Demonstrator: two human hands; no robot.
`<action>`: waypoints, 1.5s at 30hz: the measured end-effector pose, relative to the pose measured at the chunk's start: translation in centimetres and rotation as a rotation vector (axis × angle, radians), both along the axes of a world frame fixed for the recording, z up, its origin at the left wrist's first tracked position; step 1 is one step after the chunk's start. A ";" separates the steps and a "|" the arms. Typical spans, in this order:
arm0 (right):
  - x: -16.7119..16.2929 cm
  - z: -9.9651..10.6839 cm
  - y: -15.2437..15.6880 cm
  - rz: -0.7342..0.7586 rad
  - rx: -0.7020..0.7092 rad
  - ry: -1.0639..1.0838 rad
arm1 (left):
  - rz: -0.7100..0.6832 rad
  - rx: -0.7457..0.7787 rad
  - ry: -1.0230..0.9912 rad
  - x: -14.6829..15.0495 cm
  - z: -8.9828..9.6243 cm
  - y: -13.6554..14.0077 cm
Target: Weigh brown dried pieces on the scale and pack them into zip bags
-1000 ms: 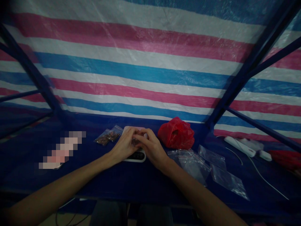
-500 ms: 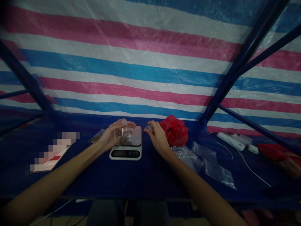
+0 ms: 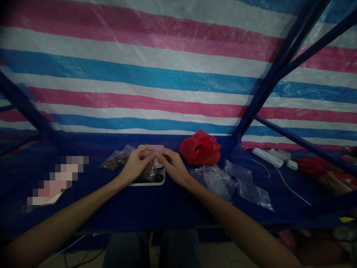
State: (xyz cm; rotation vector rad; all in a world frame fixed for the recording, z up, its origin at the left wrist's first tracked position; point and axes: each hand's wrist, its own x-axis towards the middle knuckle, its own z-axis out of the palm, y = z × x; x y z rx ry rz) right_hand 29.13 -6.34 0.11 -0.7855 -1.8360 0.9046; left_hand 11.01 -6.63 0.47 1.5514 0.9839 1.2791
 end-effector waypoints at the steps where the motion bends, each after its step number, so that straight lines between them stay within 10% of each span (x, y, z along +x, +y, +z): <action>1: -0.1 -0.1 -0.1 0.011 -0.037 0.049 | 0.002 0.042 0.027 0.1 0.0 -0.2; 16: 0.1 -0.6 0.2 -0.079 -0.156 0.286 | 0.092 -0.236 -0.333 0.6 0.0 -0.8; 38: -0.6 0.6 -1.4 0.046 -0.181 0.204 | -0.066 -0.029 -0.011 0.3 0.8 -1.4; 45: 0.6 0.6 -0.7 -0.057 -0.074 0.176 | 0.035 -0.104 -0.207 0.0 1.0 -1.0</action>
